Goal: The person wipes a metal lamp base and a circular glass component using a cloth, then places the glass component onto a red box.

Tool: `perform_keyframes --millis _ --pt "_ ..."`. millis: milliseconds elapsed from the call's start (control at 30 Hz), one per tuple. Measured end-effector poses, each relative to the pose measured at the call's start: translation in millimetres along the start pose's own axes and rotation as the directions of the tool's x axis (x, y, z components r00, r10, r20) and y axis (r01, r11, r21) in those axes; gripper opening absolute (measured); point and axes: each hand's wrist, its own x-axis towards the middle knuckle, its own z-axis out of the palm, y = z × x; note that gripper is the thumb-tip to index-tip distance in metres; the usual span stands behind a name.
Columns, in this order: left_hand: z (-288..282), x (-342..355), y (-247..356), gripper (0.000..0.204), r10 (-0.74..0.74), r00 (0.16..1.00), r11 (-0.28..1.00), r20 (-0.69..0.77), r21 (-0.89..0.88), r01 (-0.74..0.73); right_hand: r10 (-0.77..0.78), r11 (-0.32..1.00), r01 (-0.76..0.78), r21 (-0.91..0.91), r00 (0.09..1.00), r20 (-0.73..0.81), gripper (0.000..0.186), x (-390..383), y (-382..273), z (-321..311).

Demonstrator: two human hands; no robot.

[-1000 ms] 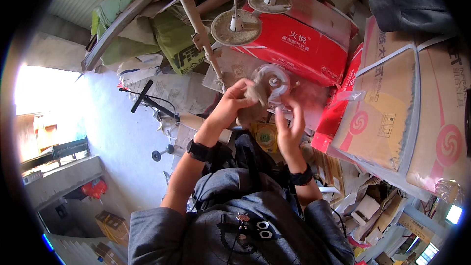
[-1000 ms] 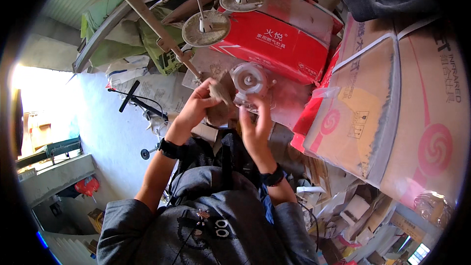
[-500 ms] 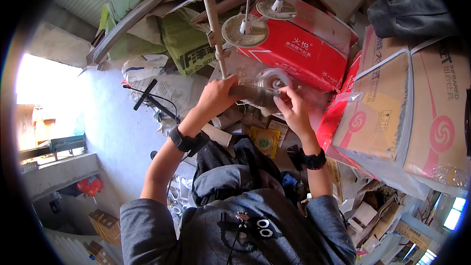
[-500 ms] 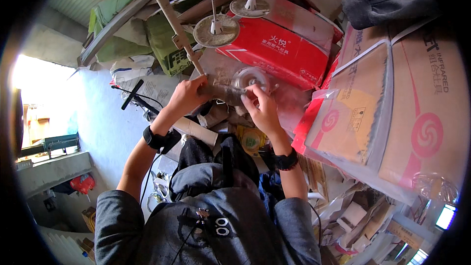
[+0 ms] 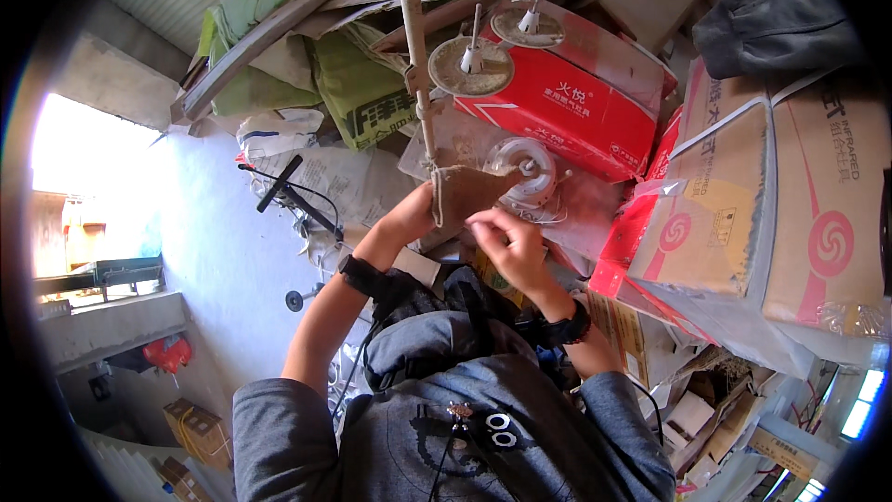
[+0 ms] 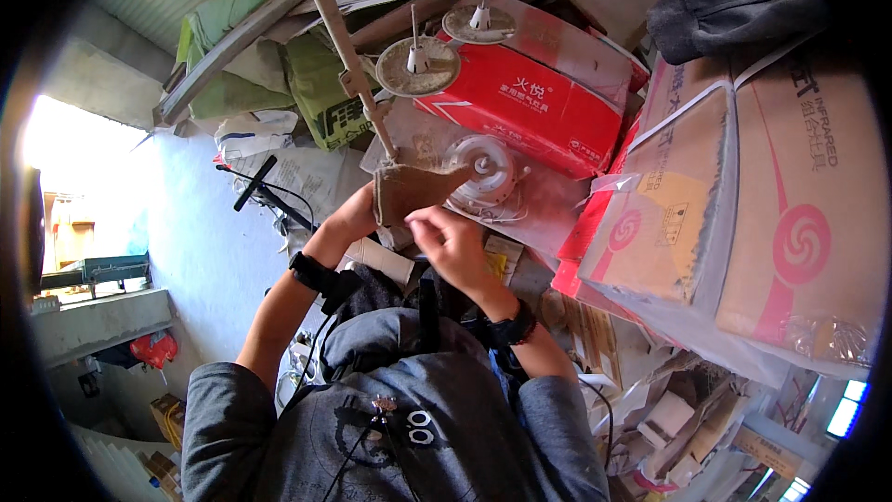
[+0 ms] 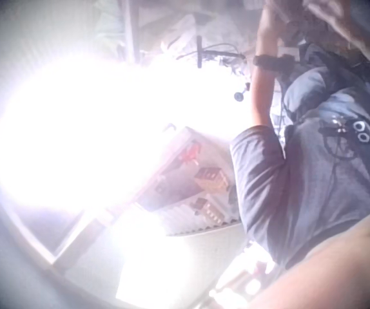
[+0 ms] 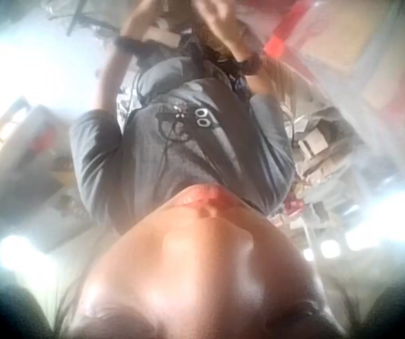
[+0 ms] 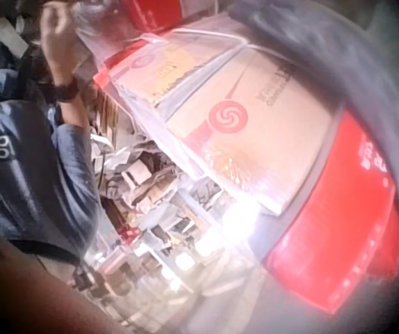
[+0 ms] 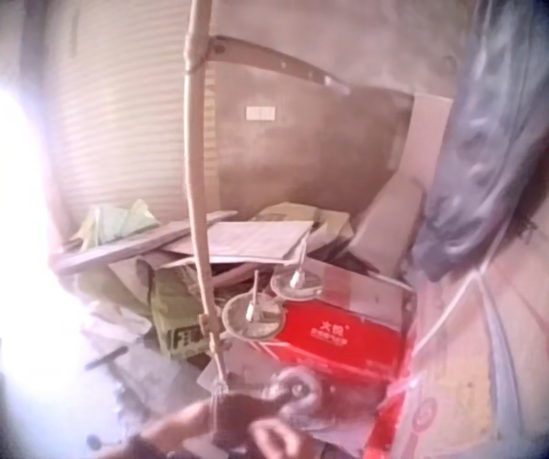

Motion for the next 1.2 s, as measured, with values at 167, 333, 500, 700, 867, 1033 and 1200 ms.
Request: perform_keyframes --millis 167,333,500,700,867,1033,1200 --pt "-18 -14 6 0.040 0.193 0.949 0.940 0.249 0.231 -0.252 -0.091 0.986 0.117 0.118 0.975 -0.205 0.025 28 28 -29" --pt "-8 -11 10 0.041 0.350 0.893 0.586 0.284 0.677 -0.445 0.239 0.654 -0.456 0.604 0.882 0.407 0.041 22 50 -45" --pt "-3 4 7 0.048 0.089 0.996 0.995 -0.016 -0.035 -0.089 0.370 0.548 -0.381 0.744 0.909 0.193 0.039 11 67 -47" --pt "4 55 -2 0.036 -0.140 0.958 0.935 -0.250 -0.352 0.045 0.555 0.331 -0.208 0.920 0.832 -0.012 0.030 36 83 -56" --pt "-38 133 -17 0.016 0.030 0.769 0.935 -0.639 -0.254 -0.247 0.575 0.257 -0.083 0.963 0.814 -0.084 0.022 85 102 -49" --pt "-55 186 -3 0.016 0.117 0.682 0.839 -0.722 -0.296 -0.457 0.583 -0.077 -0.034 0.996 0.809 0.073 0.024 127 132 -42" --pt "-56 204 -3 0.032 0.456 0.583 0.719 -0.672 -0.109 -0.687 0.498 -0.172 -0.004 0.985 0.862 0.091 0.028 147 155 -33"
